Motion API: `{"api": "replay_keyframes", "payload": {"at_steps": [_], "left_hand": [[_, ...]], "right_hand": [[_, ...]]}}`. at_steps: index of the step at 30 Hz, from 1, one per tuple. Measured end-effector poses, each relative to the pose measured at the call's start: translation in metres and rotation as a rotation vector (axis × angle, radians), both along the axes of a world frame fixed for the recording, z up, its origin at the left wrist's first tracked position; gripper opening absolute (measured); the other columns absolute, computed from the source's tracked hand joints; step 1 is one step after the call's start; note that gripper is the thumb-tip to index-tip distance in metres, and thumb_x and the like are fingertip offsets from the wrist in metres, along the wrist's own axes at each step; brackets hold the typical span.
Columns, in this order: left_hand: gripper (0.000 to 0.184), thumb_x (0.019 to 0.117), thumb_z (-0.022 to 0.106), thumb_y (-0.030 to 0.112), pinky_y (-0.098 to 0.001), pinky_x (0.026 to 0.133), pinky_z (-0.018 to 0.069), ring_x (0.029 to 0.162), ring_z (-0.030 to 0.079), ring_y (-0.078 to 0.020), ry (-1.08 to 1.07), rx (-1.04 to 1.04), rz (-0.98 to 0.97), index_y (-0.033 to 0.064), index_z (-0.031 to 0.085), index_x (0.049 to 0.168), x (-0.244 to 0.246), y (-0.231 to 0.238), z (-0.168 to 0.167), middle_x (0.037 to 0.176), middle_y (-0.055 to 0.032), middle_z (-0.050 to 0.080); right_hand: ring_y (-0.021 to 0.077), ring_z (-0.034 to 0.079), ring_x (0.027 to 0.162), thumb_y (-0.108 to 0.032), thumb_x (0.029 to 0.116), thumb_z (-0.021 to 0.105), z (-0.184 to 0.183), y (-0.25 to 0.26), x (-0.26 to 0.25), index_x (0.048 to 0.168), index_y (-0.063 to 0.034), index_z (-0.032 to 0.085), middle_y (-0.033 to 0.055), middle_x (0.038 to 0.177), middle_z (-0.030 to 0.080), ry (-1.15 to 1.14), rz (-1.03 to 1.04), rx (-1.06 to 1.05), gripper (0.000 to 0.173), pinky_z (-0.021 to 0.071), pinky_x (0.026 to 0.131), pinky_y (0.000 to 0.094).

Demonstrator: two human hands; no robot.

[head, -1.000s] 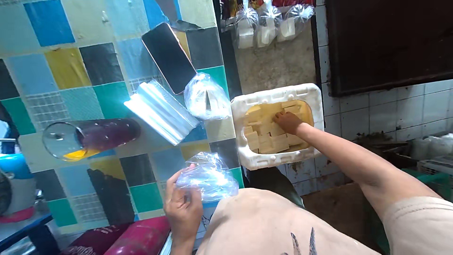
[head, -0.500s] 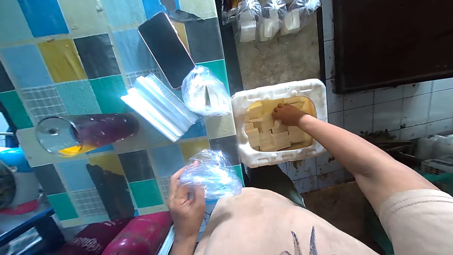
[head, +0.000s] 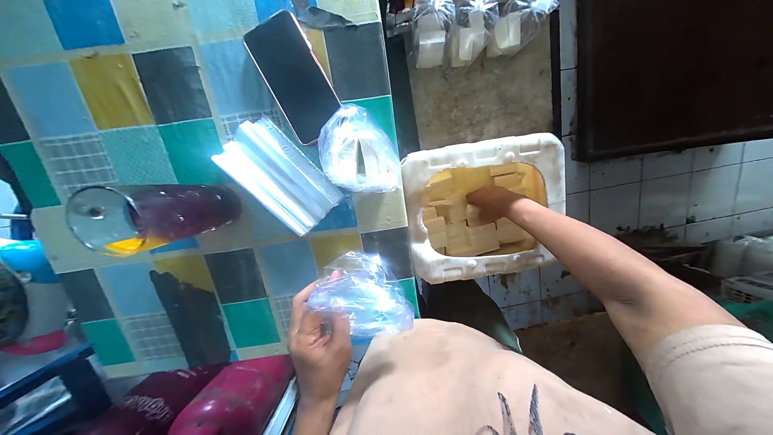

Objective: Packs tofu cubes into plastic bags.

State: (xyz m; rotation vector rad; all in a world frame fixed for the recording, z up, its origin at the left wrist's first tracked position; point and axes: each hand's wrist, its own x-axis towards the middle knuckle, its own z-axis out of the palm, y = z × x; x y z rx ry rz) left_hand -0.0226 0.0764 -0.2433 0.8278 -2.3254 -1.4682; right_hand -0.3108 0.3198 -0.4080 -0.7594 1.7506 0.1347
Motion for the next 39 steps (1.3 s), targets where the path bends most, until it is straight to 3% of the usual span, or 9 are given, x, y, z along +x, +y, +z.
{"api": "replay_keyframes", "payload": {"at_steps": [6, 8, 11, 15, 18, 27, 30, 34, 39], "left_hand": [[0.026, 0.0863, 0.057, -0.004, -0.0126, 0.09, 0.0531, 0.11, 0.061, 0.0041, 0.011, 0.011, 0.01, -0.0176, 0.063, 0.108, 0.001, 0.0, -0.001, 0.124, -0.0106, 0.063], [0.026, 0.0867, 0.056, -0.003, -0.0126, 0.09, 0.0527, 0.11, 0.061, 0.0039, 0.009, 0.01, 0.007, -0.0175, 0.063, 0.107, 0.0, 0.0, 0.0, 0.124, -0.0112, 0.064], [0.025, 0.0861, 0.056, -0.003, -0.0122, 0.09, 0.0526, 0.109, 0.061, 0.0034, -0.001, 0.007, 0.01, -0.0172, 0.064, 0.105, -0.001, 0.0, 0.001, 0.122, -0.0123, 0.064], [0.024, 0.0868, 0.056, -0.003, -0.0129, 0.09, 0.0529, 0.11, 0.062, 0.0029, -0.013, 0.004, 0.001, -0.0168, 0.065, 0.105, -0.001, -0.002, 0.002, 0.122, -0.0126, 0.064], [0.025, 0.086, 0.056, -0.003, -0.0129, 0.092, 0.0524, 0.111, 0.061, 0.0029, -0.014, 0.001, -0.003, -0.0175, 0.064, 0.106, 0.0, -0.002, 0.002, 0.122, -0.0128, 0.064], [0.026, 0.0873, 0.056, -0.004, -0.0126, 0.092, 0.0519, 0.112, 0.06, 0.0035, 0.004, 0.007, -0.004, -0.0185, 0.063, 0.108, 0.004, -0.006, 0.003, 0.123, -0.0121, 0.064], [0.024, 0.0874, 0.057, -0.003, -0.0132, 0.092, 0.0524, 0.112, 0.061, 0.0027, -0.005, 0.007, -0.01, -0.0165, 0.064, 0.105, 0.005, -0.006, 0.001, 0.123, -0.0123, 0.064], [0.024, 0.0869, 0.056, -0.003, -0.0128, 0.092, 0.0521, 0.112, 0.061, 0.0029, -0.001, -0.004, -0.034, -0.0165, 0.065, 0.105, 0.004, -0.007, 0.0, 0.123, -0.0125, 0.064], [0.026, 0.0868, 0.056, -0.003, -0.0117, 0.092, 0.0514, 0.111, 0.06, 0.0038, -0.002, -0.002, -0.043, -0.0179, 0.063, 0.107, 0.002, -0.007, 0.001, 0.122, -0.0122, 0.064]], "right_hand": [[0.0484, 0.064, 0.112, -0.018, 0.0934, 0.076, 0.003, 0.006, 0.02, 0.128, 0.0038, 0.06, 0.0289, 0.114, 0.067, 0.05, 0.035, -0.064, 0.044, 0.0469, 0.099, 0.0642], [0.0493, 0.064, 0.111, -0.014, 0.0934, 0.075, 0.006, 0.008, 0.027, 0.128, 0.0054, 0.059, 0.0303, 0.111, 0.067, 0.065, 0.014, -0.084, 0.043, 0.0435, 0.103, 0.0637], [0.0477, 0.062, 0.116, -0.016, 0.0922, 0.076, -0.001, 0.012, 0.029, 0.129, 0.0046, 0.059, 0.0293, 0.118, 0.067, 0.079, -0.041, -0.057, 0.046, 0.0412, 0.107, 0.0633], [0.0479, 0.059, 0.122, -0.019, 0.0907, 0.077, -0.005, 0.002, 0.02, 0.131, 0.0009, 0.063, 0.0279, 0.127, 0.064, 0.037, -0.003, 0.075, 0.047, 0.044, 0.1, 0.0679], [0.0464, 0.059, 0.124, -0.025, 0.0919, 0.077, -0.005, -0.005, 0.018, 0.126, -0.0003, 0.067, 0.0265, 0.129, 0.064, 0.008, 0.06, 0.1, 0.043, 0.0469, 0.097, 0.0672], [0.0521, 0.056, 0.124, -0.015, 0.0905, 0.077, 0.024, -0.004, 0.028, 0.138, -0.0015, 0.059, 0.0313, 0.127, 0.063, -0.005, 0.036, 0.114, 0.053, 0.0428, 0.101, 0.0691], [0.052, 0.058, 0.123, -0.015, 0.0927, 0.075, 0.019, -0.001, 0.016, 0.138, 0.0, 0.059, 0.0318, 0.128, 0.063, -0.02, -0.04, 0.112, 0.05, 0.042, 0.099, 0.0722], [0.0488, 0.059, 0.124, -0.01, 0.0917, 0.073, 0.003, -0.007, 0.004, 0.134, 0.0046, 0.061, 0.0304, 0.129, 0.063, -0.088, 0.011, 0.084, 0.046, 0.0443, 0.102, 0.0674], [0.0465, 0.06, 0.122, -0.021, 0.0893, 0.079, -0.007, -0.009, 0.004, 0.128, 0.0061, 0.064, 0.0294, 0.125, 0.064, -0.129, 0.09, 0.091, 0.05, 0.0456, 0.101, 0.065]]}}
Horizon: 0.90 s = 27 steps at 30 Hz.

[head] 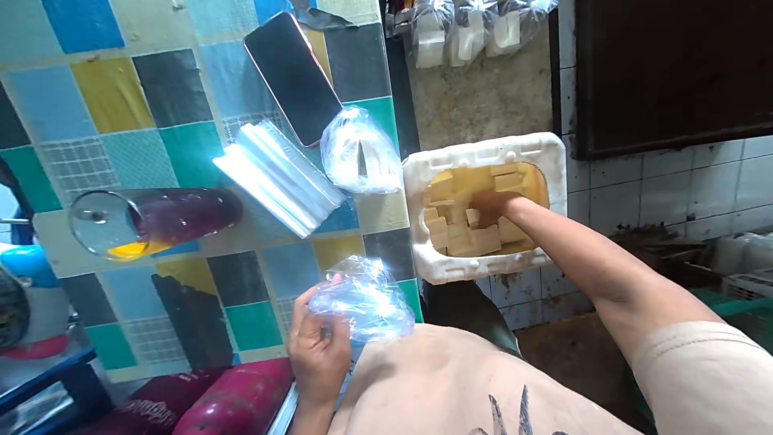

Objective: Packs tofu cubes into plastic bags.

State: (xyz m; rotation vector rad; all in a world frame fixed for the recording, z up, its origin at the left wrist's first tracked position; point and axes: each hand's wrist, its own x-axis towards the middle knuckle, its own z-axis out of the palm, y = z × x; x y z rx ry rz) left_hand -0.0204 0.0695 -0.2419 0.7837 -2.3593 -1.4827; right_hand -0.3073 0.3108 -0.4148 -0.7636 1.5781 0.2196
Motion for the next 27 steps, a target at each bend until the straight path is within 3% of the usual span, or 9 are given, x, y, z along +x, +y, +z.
{"api": "replay_keyframes", "payload": {"at_steps": [3, 5, 9, 12, 15, 18, 20, 23, 27], "left_hand": [[0.026, 0.0871, 0.056, -0.003, -0.0125, 0.092, 0.0522, 0.111, 0.061, 0.0032, -0.012, 0.007, -0.01, -0.0174, 0.063, 0.108, -0.001, -0.001, 0.002, 0.122, -0.012, 0.064], [0.02, 0.0873, 0.057, 0.0, -0.0113, 0.09, 0.0517, 0.109, 0.062, 0.0019, -0.107, -0.026, -0.039, -0.0139, 0.067, 0.097, -0.004, -0.002, 0.007, 0.121, -0.0161, 0.063], [0.016, 0.0876, 0.061, 0.008, -0.014, 0.073, 0.0503, 0.094, 0.063, -0.0033, -0.419, -0.105, -0.158, -0.0011, 0.074, 0.085, -0.009, -0.004, 0.015, 0.13, -0.0223, 0.059], [0.014, 0.0837, 0.064, 0.007, -0.0176, 0.082, 0.0523, 0.107, 0.064, -0.009, -0.4, -0.115, -0.202, 0.0024, 0.075, 0.077, -0.011, -0.004, 0.014, 0.131, -0.0237, 0.06], [0.013, 0.081, 0.065, 0.006, -0.0153, 0.092, 0.0509, 0.116, 0.062, -0.0082, -0.294, -0.096, -0.213, 0.0014, 0.075, 0.075, -0.008, -0.004, 0.013, 0.13, -0.0241, 0.061], [0.013, 0.0859, 0.064, 0.005, -0.0143, 0.101, 0.0471, 0.122, 0.058, -0.0038, -0.176, -0.048, -0.196, -0.0036, 0.073, 0.083, -0.007, -0.005, 0.011, 0.128, -0.0195, 0.062], [0.011, 0.0892, 0.065, 0.007, -0.0152, 0.105, 0.0456, 0.125, 0.054, 0.0015, -0.132, 0.006, -0.165, 0.0013, 0.074, 0.094, -0.006, -0.005, 0.007, 0.13, -0.0065, 0.062], [0.014, 0.094, 0.066, 0.013, -0.0175, 0.106, 0.0465, 0.126, 0.053, 0.004, -0.112, 0.051, -0.149, 0.0163, 0.075, 0.104, -0.007, -0.004, 0.002, 0.134, 0.011, 0.061], [0.018, 0.0969, 0.064, 0.015, -0.0186, 0.108, 0.0457, 0.127, 0.053, 0.0038, -0.118, 0.062, -0.181, 0.0225, 0.074, 0.11, -0.011, -0.004, 0.001, 0.135, 0.0172, 0.06]], "right_hand": [[0.047, 0.059, 0.124, -0.017, 0.0892, 0.08, -0.001, 0.007, -0.004, 0.131, 0.0066, 0.062, 0.0303, 0.128, 0.063, -0.012, -0.056, -0.028, 0.051, 0.0433, 0.104, 0.0645], [0.0478, 0.059, 0.123, -0.013, 0.0908, 0.077, 0.002, 0.012, -0.008, 0.13, 0.0059, 0.063, 0.0305, 0.127, 0.064, 0.017, -0.148, -0.06, 0.046, 0.043, 0.105, 0.0657], [0.0445, 0.065, 0.108, -0.012, 0.0934, 0.075, -0.006, 0.028, -0.014, 0.12, 0.0082, 0.066, 0.03, 0.112, 0.067, 0.057, -0.601, -0.209, 0.034, 0.0474, 0.097, 0.0641], [0.0394, 0.066, 0.105, -0.012, 0.0958, 0.072, -0.001, 0.014, -0.013, 0.128, 0.0055, 0.059, 0.028, 0.117, 0.065, 0.003, -0.874, -0.171, 0.039, 0.0515, 0.094, 0.058], [0.0448, 0.064, 0.112, -0.013, 0.0923, 0.076, -0.013, 0.012, -0.01, 0.128, 0.0071, 0.06, 0.0307, 0.118, 0.066, 0.111, -0.805, -0.268, 0.044, 0.0469, 0.1, 0.0638], [0.0495, 0.054, 0.129, -0.021, 0.0887, 0.082, 0.011, 0.001, -0.011, 0.143, 0.0066, 0.052, 0.0334, 0.135, 0.058, 0.233, -0.634, -0.223, 0.068, 0.041, 0.109, 0.0654], [0.0523, 0.051, 0.132, -0.014, 0.0949, 0.074, 0.04, -0.009, -0.007, 0.144, 0.005, 0.052, 0.0344, 0.138, 0.055, 0.339, -0.56, -0.121, 0.057, 0.0427, 0.106, 0.0664], [0.0512, 0.06, 0.119, 0.001, 0.0981, 0.061, 0.053, -0.005, 0.001, 0.127, 0.0057, 0.064, 0.0321, 0.125, 0.063, 0.295, -0.428, -0.072, 0.03, 0.0498, 0.097, 0.0651], [0.0478, 0.063, 0.116, 0.004, 0.0925, 0.069, 0.025, 0.018, 0.026, 0.127, 0.0023, 0.067, 0.0284, 0.122, 0.066, 0.0, -0.266, -0.043, 0.035, 0.0491, 0.099, 0.0645]]}}
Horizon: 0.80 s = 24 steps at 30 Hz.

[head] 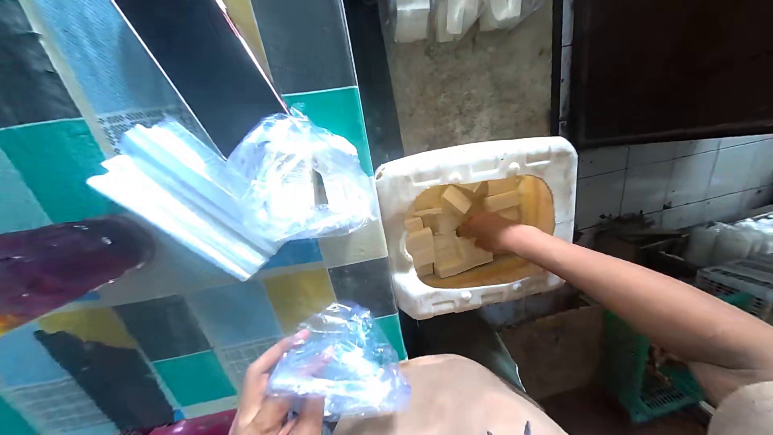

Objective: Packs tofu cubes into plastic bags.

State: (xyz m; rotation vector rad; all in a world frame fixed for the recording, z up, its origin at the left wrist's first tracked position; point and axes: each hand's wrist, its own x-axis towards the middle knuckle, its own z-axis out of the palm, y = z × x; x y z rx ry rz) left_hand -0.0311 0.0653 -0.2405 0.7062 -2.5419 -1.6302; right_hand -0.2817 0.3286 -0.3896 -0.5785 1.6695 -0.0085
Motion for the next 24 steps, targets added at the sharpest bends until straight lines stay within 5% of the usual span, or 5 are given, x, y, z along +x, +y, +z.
{"api": "replay_keyframes", "payload": {"at_steps": [5, 13, 17, 18, 24], "left_hand": [[0.019, 0.0986, 0.063, 0.018, -0.0184, 0.108, 0.0459, 0.127, 0.054, 0.0034, 0.002, 0.003, -0.002, 0.0263, 0.074, 0.113, -0.006, -0.002, -0.001, 0.135, 0.0203, 0.06], [0.019, 0.0979, 0.064, 0.018, -0.0178, 0.107, 0.0462, 0.126, 0.054, 0.0038, 0.001, 0.002, -0.01, 0.0256, 0.074, 0.112, -0.012, 0.003, 0.0, 0.135, 0.0182, 0.06], [0.017, 0.0909, 0.064, 0.007, -0.012, 0.1, 0.0463, 0.119, 0.056, 0.0007, -0.162, -0.051, -0.016, -0.0066, 0.073, 0.096, -0.011, 0.008, 0.001, 0.125, -0.0159, 0.061], [0.021, 0.0924, 0.063, 0.01, -0.0108, 0.098, 0.0462, 0.118, 0.057, -0.0002, -0.219, -0.07, -0.043, -0.0082, 0.073, 0.096, -0.011, 0.009, 0.001, 0.124, -0.0205, 0.061], [0.016, 0.0874, 0.061, 0.005, -0.0105, 0.095, 0.0477, 0.117, 0.058, -0.0014, -0.182, -0.073, -0.032, -0.0036, 0.073, 0.082, 0.001, 0.014, -0.008, 0.126, -0.0229, 0.06]], "right_hand": [[0.0504, 0.061, 0.119, 0.002, 0.0926, 0.07, 0.003, -0.001, 0.018, 0.149, -0.0017, 0.049, 0.0301, 0.131, 0.061, -0.046, 0.055, 0.156, 0.06, 0.0487, 0.099, 0.065], [0.0464, 0.059, 0.12, 0.0, 0.0873, 0.077, 0.006, 0.006, 0.031, 0.135, 0.0042, 0.059, 0.0248, 0.136, 0.057, 0.066, 0.07, 0.032, 0.051, 0.0519, 0.095, 0.0601], [0.0468, 0.055, 0.126, 0.0, 0.0857, 0.078, 0.004, 0.011, 0.032, 0.133, 0.0035, 0.06, 0.0266, 0.13, 0.06, 0.031, 0.065, 0.023, 0.051, 0.0481, 0.101, 0.06], [0.0474, 0.057, 0.124, 0.0, 0.0858, 0.078, 0.002, 0.011, 0.03, 0.135, 0.0026, 0.057, 0.0273, 0.128, 0.061, -0.002, 0.06, 0.053, 0.053, 0.0487, 0.099, 0.0618], [0.05, 0.061, 0.117, -0.004, 0.0854, 0.08, -0.001, -0.001, 0.014, 0.139, 0.0024, 0.054, 0.0304, 0.122, 0.064, -0.094, 0.11, 0.121, 0.06, 0.0478, 0.096, 0.0679]]}}
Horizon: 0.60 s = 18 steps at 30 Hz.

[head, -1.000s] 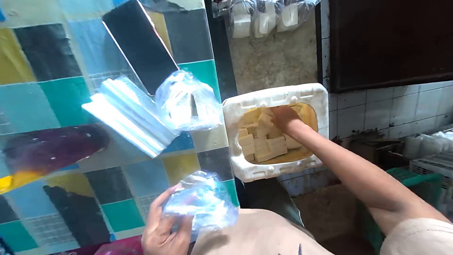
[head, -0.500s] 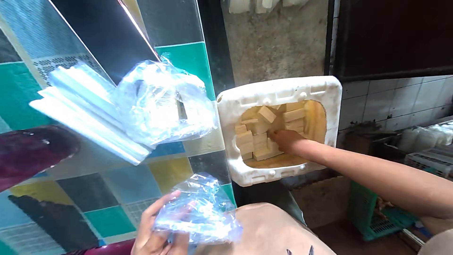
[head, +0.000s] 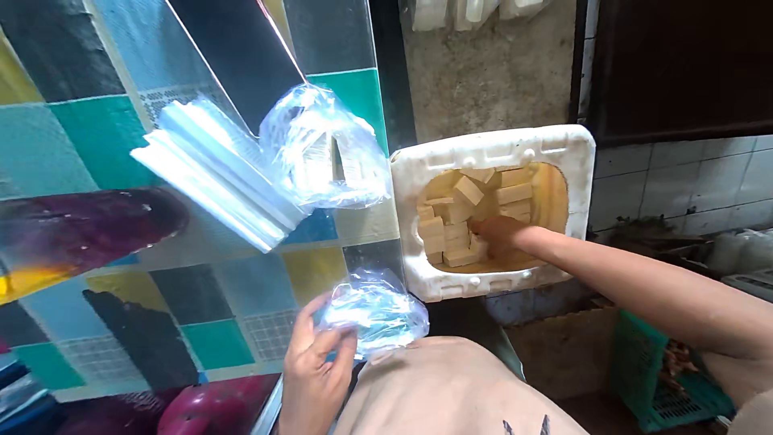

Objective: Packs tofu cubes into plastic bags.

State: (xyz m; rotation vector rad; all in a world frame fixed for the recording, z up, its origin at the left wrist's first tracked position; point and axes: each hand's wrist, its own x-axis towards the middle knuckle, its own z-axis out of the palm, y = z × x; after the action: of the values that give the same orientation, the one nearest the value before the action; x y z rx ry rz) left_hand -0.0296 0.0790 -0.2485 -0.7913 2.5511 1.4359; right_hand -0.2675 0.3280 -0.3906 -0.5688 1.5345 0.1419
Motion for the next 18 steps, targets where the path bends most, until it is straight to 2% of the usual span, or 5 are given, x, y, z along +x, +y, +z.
{"api": "replay_keyframes", "payload": {"at_steps": [2, 7, 10, 13, 18], "left_hand": [[0.014, 0.0845, 0.063, 0.003, -0.0102, 0.095, 0.0485, 0.117, 0.059, -0.0009, 0.034, 0.0, 0.029, -0.0026, 0.074, 0.08, 0.002, -0.001, 0.001, 0.127, -0.0228, 0.06], [0.014, 0.0857, 0.063, 0.004, -0.0095, 0.088, 0.051, 0.111, 0.062, -0.0006, 0.046, -0.05, 0.04, -0.0056, 0.074, 0.083, 0.006, -0.006, 0.008, 0.126, -0.0249, 0.059], [0.015, 0.0875, 0.065, 0.005, -0.0084, 0.083, 0.0512, 0.107, 0.062, 0.0013, 0.067, -0.05, 0.056, -0.0067, 0.074, 0.087, 0.008, -0.007, 0.013, 0.127, -0.0245, 0.058], [0.015, 0.0887, 0.064, 0.006, -0.0082, 0.078, 0.0523, 0.1, 0.063, 0.0025, 0.065, -0.045, 0.062, -0.0046, 0.075, 0.09, 0.01, -0.006, 0.017, 0.13, -0.024, 0.057], [0.015, 0.0886, 0.063, 0.005, -0.0072, 0.069, 0.0507, 0.085, 0.062, 0.0059, 0.058, -0.078, 0.074, -0.0006, 0.077, 0.092, 0.016, -0.01, 0.023, 0.135, -0.0252, 0.054]], "right_hand": [[0.0494, 0.059, 0.121, -0.008, 0.0861, 0.081, 0.002, -0.001, -0.004, 0.142, 0.0031, 0.053, 0.0305, 0.127, 0.063, -0.031, 0.018, -0.022, 0.063, 0.0458, 0.1, 0.0659], [0.0465, 0.06, 0.119, -0.006, 0.085, 0.081, -0.005, 0.007, 0.001, 0.126, 0.0059, 0.065, 0.0283, 0.121, 0.066, -0.025, 0.086, -0.121, 0.046, 0.0459, 0.1, 0.0638], [0.047, 0.063, 0.114, -0.008, 0.0848, 0.081, -0.014, 0.016, 0.009, 0.127, 0.0001, 0.066, 0.0262, 0.117, 0.068, 0.03, 0.087, -0.145, 0.045, 0.0483, 0.094, 0.068], [0.0476, 0.062, 0.116, -0.012, 0.0871, 0.08, -0.012, 0.015, 0.008, 0.131, -0.0017, 0.065, 0.0273, 0.12, 0.067, 0.066, 0.065, -0.117, 0.048, 0.0474, 0.096, 0.0686], [0.0497, 0.059, 0.121, -0.009, 0.0845, 0.083, -0.006, 0.015, -0.007, 0.133, 0.0049, 0.062, 0.0312, 0.126, 0.064, 0.135, -0.135, -0.19, 0.054, 0.0429, 0.103, 0.0685]]}}
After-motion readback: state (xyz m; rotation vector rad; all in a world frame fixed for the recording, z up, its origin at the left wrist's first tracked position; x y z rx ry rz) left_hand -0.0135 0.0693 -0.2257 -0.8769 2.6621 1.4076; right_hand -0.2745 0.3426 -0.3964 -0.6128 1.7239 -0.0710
